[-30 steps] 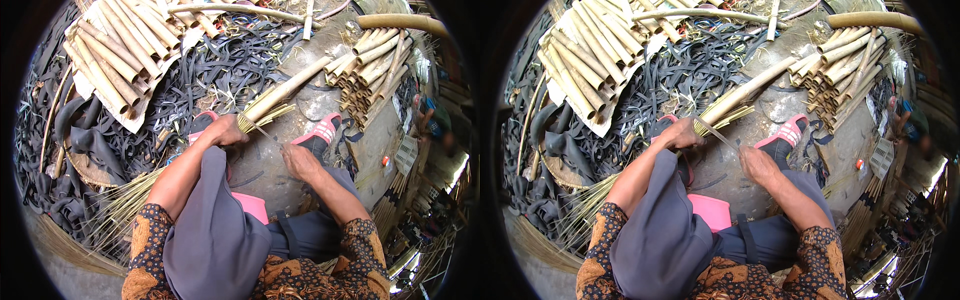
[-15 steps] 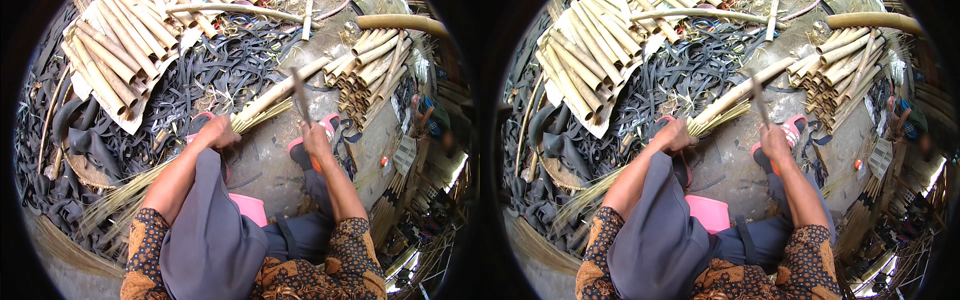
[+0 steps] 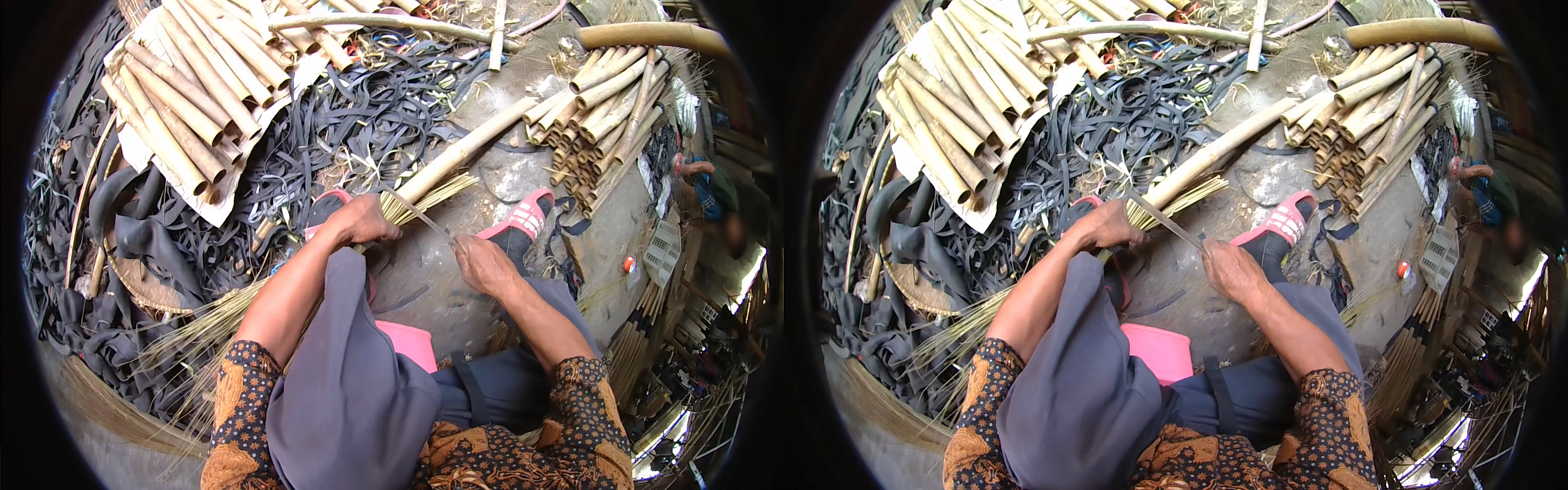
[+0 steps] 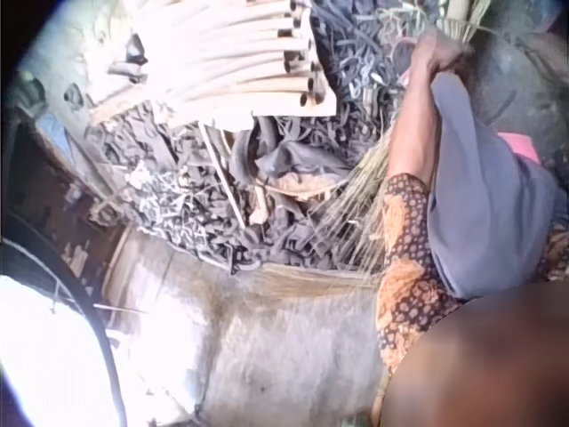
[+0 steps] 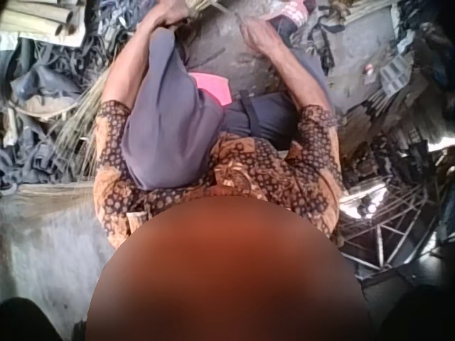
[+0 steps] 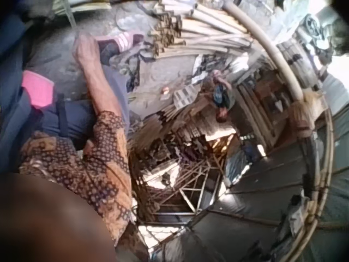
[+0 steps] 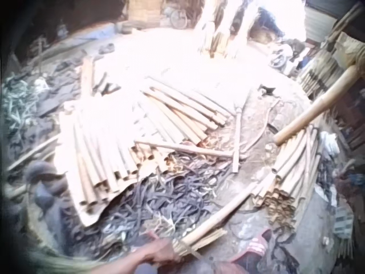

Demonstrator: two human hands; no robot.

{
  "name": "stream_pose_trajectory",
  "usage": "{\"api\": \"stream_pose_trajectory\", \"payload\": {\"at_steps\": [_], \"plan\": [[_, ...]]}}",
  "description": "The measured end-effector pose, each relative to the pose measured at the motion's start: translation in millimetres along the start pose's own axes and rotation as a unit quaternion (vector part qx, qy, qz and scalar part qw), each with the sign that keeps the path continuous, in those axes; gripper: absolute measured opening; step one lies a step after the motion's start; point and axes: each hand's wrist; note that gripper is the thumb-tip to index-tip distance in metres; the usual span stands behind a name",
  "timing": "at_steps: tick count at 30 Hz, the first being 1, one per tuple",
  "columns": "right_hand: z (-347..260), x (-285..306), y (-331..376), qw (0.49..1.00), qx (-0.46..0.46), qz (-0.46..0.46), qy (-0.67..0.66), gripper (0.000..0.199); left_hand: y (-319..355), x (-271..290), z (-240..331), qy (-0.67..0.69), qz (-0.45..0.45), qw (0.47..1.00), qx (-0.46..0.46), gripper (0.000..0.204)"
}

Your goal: The person assembles a broom by bundling straw-like bristles, attaching them to a bamboo handle, and securing the joint with black rubber strips. The person repeatedly wraps and hammers the strips to tighten the connection, then sets the finished broom aside and begins a new one.

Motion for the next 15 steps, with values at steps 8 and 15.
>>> {"api": "stream_pose_trajectory", "payload": {"at_steps": [8,15], "plan": [[-3,-21,-8,1.000,0.011,-0.006,-0.011,0.024,29,-17,26,-0.086,0.126,0.987,0.054,0.059],[48,32,-26,0.956,-0.184,0.147,-0.172,0.024,17,-1,7,-0.058,0.020,0.997,0.038,0.060]]}}
Point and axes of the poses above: each hand's wrist, its own y-axis away from the middle knuckle, its own x-axis out of the back of the hand, z = x × y, and after that the axes turned 12 degrees about -z, right-handed
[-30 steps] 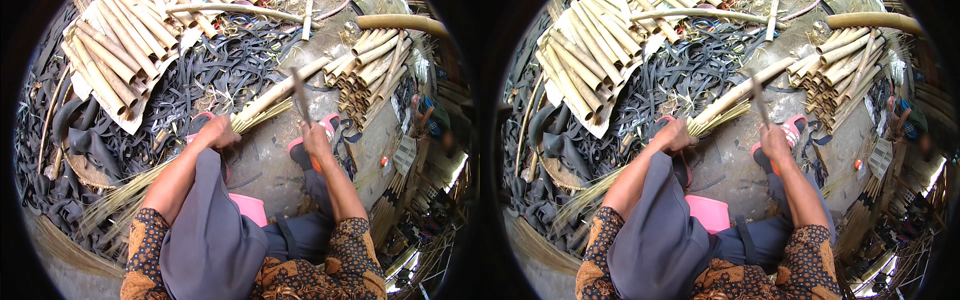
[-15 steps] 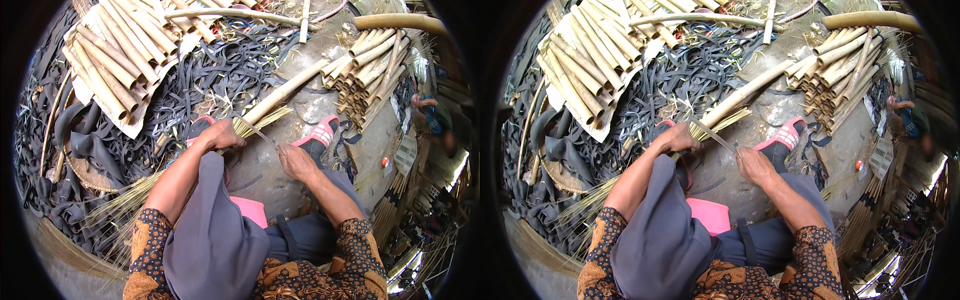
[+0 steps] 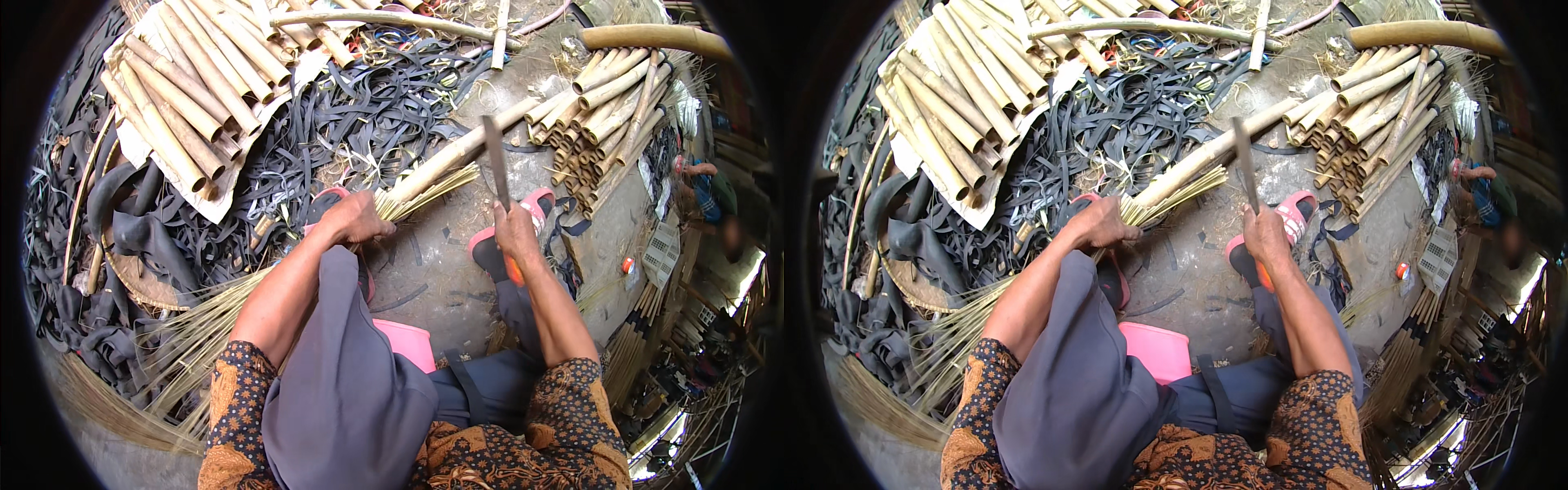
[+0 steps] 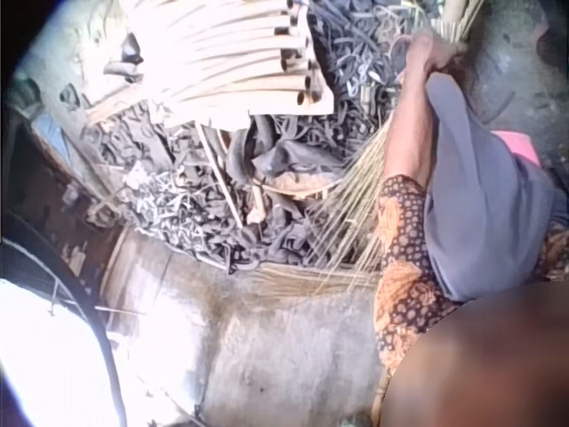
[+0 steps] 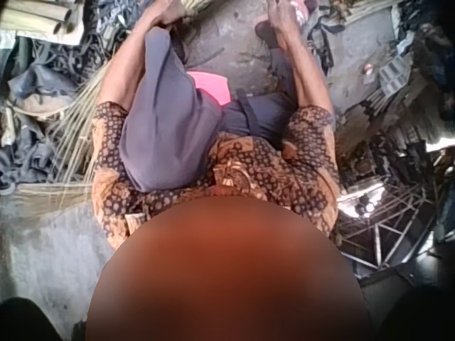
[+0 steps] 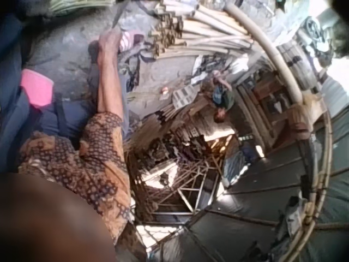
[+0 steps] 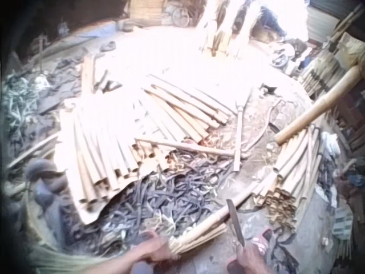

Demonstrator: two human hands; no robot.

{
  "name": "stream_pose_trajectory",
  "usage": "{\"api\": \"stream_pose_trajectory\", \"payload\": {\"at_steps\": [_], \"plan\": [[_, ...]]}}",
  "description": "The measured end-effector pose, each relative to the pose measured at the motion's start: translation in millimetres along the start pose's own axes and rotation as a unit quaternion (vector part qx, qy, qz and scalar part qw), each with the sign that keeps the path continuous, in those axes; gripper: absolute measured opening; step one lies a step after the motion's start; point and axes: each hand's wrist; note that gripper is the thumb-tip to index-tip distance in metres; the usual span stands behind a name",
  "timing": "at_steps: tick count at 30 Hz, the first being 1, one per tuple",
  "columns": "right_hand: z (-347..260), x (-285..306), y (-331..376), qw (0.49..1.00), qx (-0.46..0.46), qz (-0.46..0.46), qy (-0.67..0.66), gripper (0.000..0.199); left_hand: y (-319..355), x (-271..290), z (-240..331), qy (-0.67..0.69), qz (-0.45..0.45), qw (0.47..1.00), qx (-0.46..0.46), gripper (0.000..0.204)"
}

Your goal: The person assembles a broom by bundling straw-like bristles, attaching them to a bamboo handle, and securing the joint with black rubber strips. The person repeatedly wraps and hammers the strips to tighten the connection, then sets the finished broom aside and begins a new one.

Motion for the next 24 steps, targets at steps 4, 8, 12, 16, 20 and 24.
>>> {"api": "stream_pose_trajectory", "payload": {"at_steps": [4,8,12,16,20,24], "plan": [[11,-11,14,0.950,0.209,-0.108,0.207,0.019,-10,0,-5,0.066,-0.023,0.997,-0.041,0.049],[2,-24,21,0.970,0.181,-0.082,0.138,0.015,-11,-4,-6,0.088,-0.020,0.994,-0.069,0.043],[-13,-32,37,0.957,0.176,-0.153,0.171,0.019,-17,-1,-7,0.057,-0.049,0.997,-0.016,0.046],[-23,-38,44,0.969,0.165,-0.135,0.122,0.019,-16,2,-6,0.115,-0.050,0.990,-0.066,0.050],[-25,-53,51,0.965,0.168,-0.172,0.102,0.021,-3,-5,-1,0.066,0.034,0.996,-0.057,0.062],[-17,-40,31,0.963,0.162,-0.143,0.161,0.026,6,-17,2,-0.065,0.148,0.987,0.018,0.076]]}}
Point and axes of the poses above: each hand's wrist, its own y-axis away from the middle knuckle, its own x-axis out of the back of the hand, z = x × y, and after that the axes turned 12 degrees about -z, right-handed
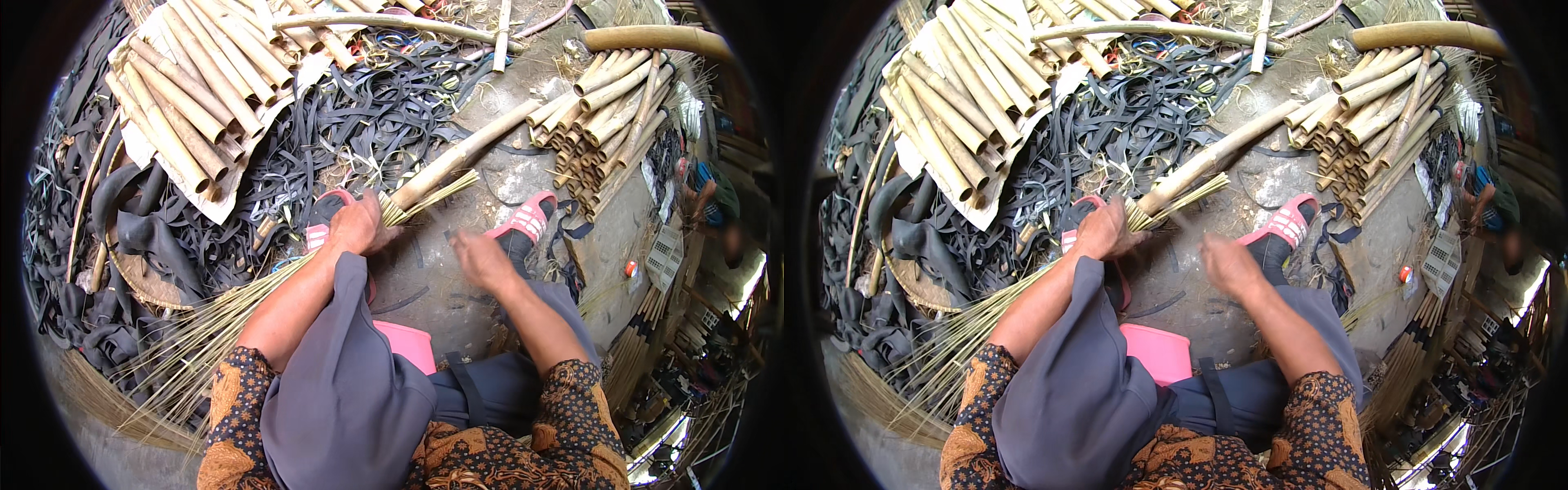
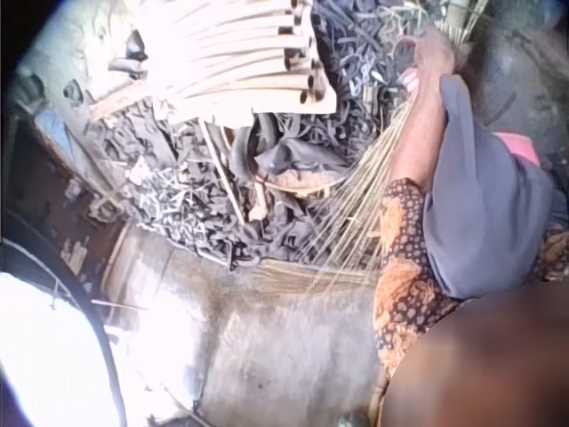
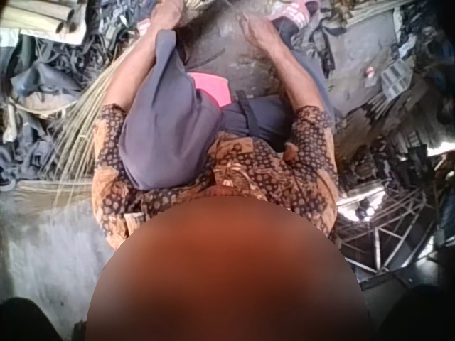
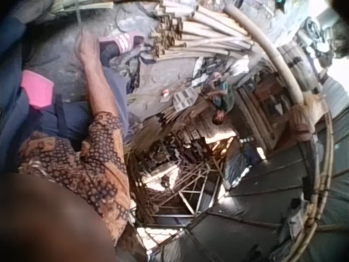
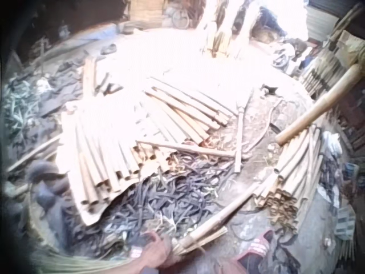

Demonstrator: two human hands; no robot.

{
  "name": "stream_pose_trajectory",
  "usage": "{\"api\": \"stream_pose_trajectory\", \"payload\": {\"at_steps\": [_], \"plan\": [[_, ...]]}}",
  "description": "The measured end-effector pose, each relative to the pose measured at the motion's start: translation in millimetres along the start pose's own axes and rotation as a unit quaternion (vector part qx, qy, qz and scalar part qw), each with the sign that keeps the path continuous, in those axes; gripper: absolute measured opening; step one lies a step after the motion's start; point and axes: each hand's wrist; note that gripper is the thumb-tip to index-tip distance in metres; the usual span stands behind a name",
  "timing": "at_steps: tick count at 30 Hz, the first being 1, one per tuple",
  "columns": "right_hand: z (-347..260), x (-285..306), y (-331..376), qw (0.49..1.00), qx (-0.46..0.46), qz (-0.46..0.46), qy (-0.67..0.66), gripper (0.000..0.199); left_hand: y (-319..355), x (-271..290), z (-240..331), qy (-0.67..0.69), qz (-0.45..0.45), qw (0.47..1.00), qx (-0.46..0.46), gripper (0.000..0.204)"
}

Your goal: The person assembles a broom by bundling straw-like bristles, attaching them to a bamboo handle, and securing the joint with black rubber strips. The person repeatedly wraps and hammers the strips to tighten the connection, then sets the finished broom aside and begins a new one.

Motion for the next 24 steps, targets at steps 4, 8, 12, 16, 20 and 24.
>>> {"api": "stream_pose_trajectory", "payload": {"at_steps": [4,8,12,16,20,24], "plan": [[36,42,-22,0.950,-0.202,0.124,-0.205,0.041,-7,5,-4,0.009,-0.052,0.999,-0.005,0.073],[43,48,-10,0.998,-0.002,-0.007,0.065,0.026,-13,10,-4,0.063,-0.104,0.992,-0.043,0.068],[33,35,-2,0.996,-0.040,0.076,0.038,0.021,-10,8,-2,0.121,-0.102,0.986,-0.056,0.063],[23,13,0,0.996,-0.026,0.072,-0.039,0.019,-12,7,-1,0.080,-0.113,0.990,-0.011,0.068],[14,6,7,0.999,0.003,0.050,-0.007,0.019,-17,7,0,0.118,-0.094,0.987,-0.054,0.068],[-7,-6,14,0.999,-0.003,0.016,-0.036,0.017,-14,7,3,0.071,-0.124,0.990,0.012,0.070]]}}
Point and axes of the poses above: each hand's wrist, its own y-axis away from the middle knuckle, its own x-axis out of the back of the hand, z = x × y, and after that the axes turned 12 degrees about -z, right-handed
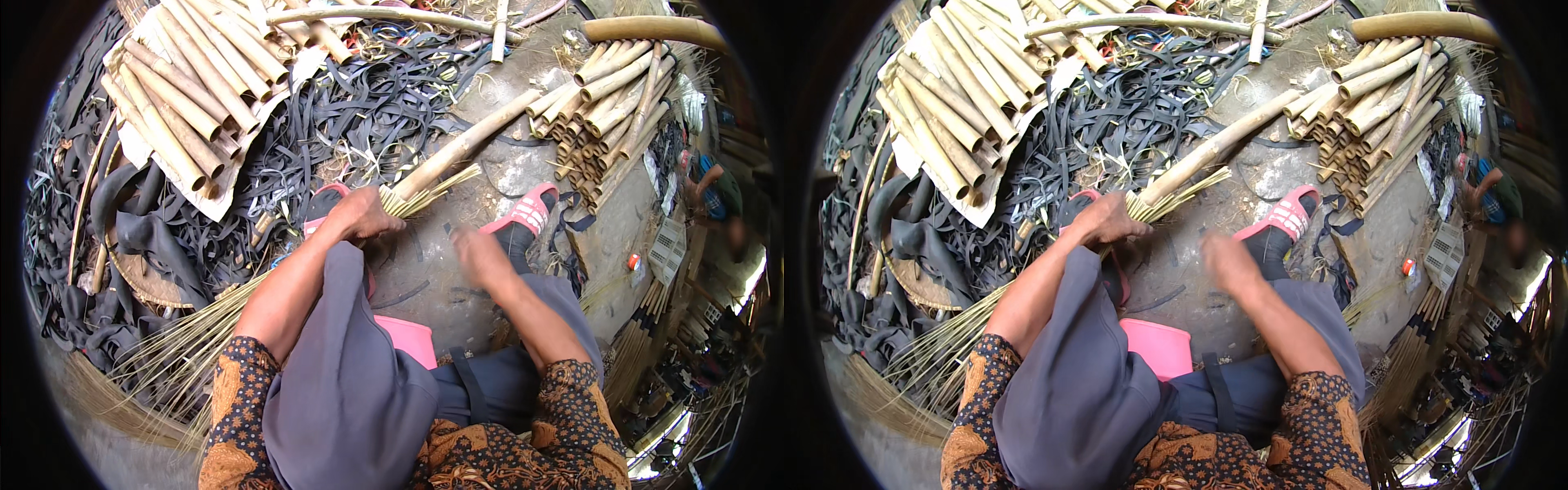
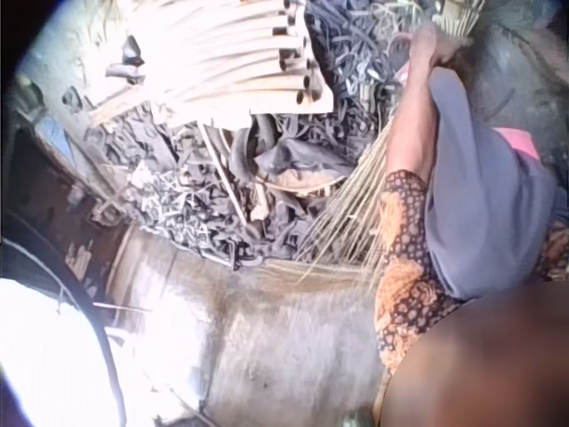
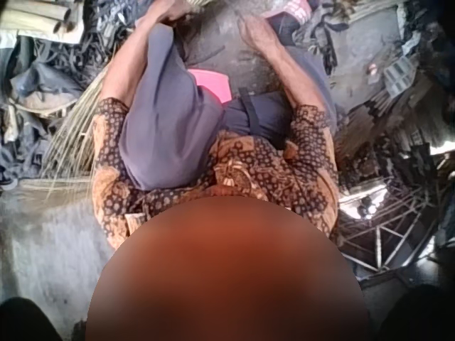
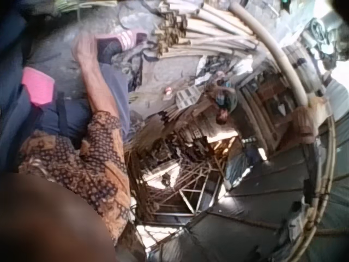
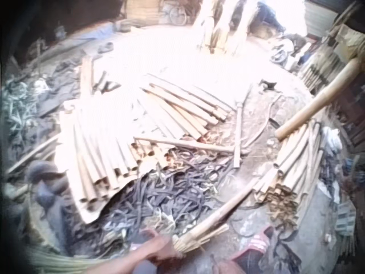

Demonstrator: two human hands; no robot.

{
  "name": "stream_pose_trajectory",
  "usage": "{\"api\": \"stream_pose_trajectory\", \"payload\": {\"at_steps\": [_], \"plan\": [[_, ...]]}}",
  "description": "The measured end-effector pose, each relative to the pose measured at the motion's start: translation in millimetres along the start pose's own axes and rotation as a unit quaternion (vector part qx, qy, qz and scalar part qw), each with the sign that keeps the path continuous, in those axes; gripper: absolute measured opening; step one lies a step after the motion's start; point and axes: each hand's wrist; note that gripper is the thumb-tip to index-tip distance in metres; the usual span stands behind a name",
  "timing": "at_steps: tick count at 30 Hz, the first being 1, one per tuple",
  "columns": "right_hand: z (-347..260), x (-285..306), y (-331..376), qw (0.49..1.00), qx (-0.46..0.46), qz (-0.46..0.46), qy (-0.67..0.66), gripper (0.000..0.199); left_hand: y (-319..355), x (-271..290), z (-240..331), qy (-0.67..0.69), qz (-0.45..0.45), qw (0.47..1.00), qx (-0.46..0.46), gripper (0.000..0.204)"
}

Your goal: The person assembles a broom by bundling straw-like bristles, attaching them to a bamboo handle, and securing the joint with black rubber strips. The person repeatedly wraps and hammers the strips to tighten the connection, then sets the finished broom aside and begins a new one.

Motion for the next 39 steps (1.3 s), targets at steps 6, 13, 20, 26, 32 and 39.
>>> {"api": "stream_pose_trajectory", "payload": {"at_steps": [6,13,20,26,32,39], "plan": [[-3,-16,-5,1.000,0.018,0.016,-0.003,0.022,4,9,3,0.040,-0.010,0.998,-0.046,0.065],[-4,-8,-17,1.000,0.010,-0.004,0.024,0.030,21,-11,5,-0.077,0.110,0.990,0.036,0.076],[37,52,-37,0.994,-0.077,0.080,0.002,0.029,6,7,3,-0.009,-0.009,1.000,-0.006,0.067],[33,22,-25,0.992,0.010,0.112,0.052,0.017,2,4,5,-0.029,0.011,1.000,-0.003,0.075],[7,7,-9,0.998,0.028,-0.009,0.059,0.019,0,5,-1,-0.018,-0.004,1.000,0.001,0.079],[-18,-24,-8,0.998,0.033,-0.058,0.015,0.023,14,1,7,-0.037,0.032,0.999,0.013,0.085]]}}
Point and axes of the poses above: each hand's wrist, its own y-axis away from the middle knuckle, its own x-axis out of the back of the hand, z = x × y, and after that the axes turned 12 degrees about -z, right-handed
